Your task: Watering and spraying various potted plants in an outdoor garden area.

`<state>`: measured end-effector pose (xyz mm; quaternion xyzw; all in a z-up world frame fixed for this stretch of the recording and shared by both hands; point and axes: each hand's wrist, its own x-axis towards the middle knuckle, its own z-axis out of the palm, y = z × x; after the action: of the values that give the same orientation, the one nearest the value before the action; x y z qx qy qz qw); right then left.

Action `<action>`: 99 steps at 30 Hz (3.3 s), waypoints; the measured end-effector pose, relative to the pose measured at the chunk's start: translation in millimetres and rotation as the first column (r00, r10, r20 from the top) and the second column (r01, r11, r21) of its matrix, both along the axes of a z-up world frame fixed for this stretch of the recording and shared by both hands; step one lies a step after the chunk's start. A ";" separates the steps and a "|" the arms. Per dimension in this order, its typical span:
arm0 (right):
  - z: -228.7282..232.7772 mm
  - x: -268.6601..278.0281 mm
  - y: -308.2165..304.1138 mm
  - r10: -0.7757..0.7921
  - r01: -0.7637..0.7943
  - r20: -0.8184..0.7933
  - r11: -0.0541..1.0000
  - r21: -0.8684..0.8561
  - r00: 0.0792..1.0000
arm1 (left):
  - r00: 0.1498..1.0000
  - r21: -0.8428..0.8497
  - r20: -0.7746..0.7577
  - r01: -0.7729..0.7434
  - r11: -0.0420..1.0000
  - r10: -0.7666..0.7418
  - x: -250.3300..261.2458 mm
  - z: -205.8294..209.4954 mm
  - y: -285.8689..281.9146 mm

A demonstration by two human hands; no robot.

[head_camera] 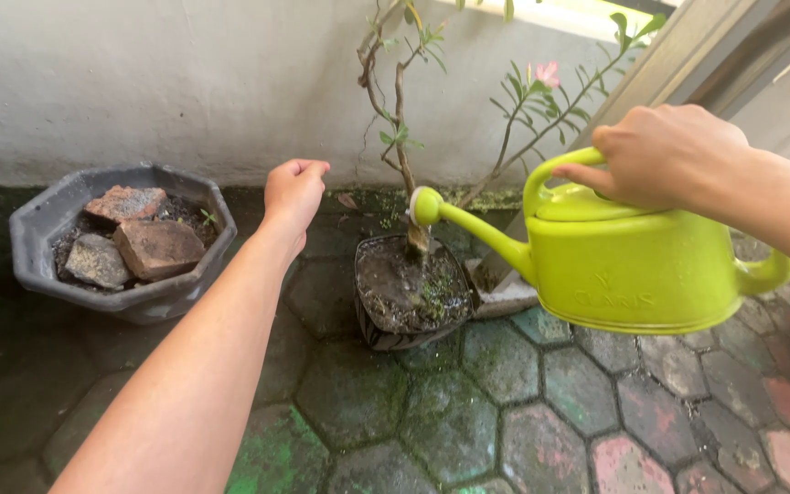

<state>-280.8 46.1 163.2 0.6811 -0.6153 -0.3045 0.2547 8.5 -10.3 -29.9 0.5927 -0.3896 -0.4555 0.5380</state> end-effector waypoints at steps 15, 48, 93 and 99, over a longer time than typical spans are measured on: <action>31.6 31.2 -67.9 0.227 -0.134 0.274 0.938 -0.320 0.935 | 0.998 0.016 -0.011 -0.055 0.998 0.055 21.9 11.6 2.1; 68.9 -4.3 -106.6 0.197 0.048 0.404 0.852 -0.522 0.893 | 0.995 0.005 0.097 -0.020 1.000 0.020 1.8 -4.8 -18.5; -7.6 17.3 -31.5 -0.286 0.149 0.367 0.922 0.357 0.885 | 0.994 0.015 0.108 0.027 1.000 -0.029 -9.2 -2.5 -15.0; 90.0 71.9 -10.5 -0.349 0.273 0.442 0.935 0.227 0.826 | 0.994 0.012 0.107 0.031 0.999 -0.032 -9.3 1.8 -15.6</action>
<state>-208.9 35.6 253.2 0.6425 -0.7364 -0.2119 -0.0106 -0.8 -26.0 -28.1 0.6129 -0.4250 -0.4332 0.5061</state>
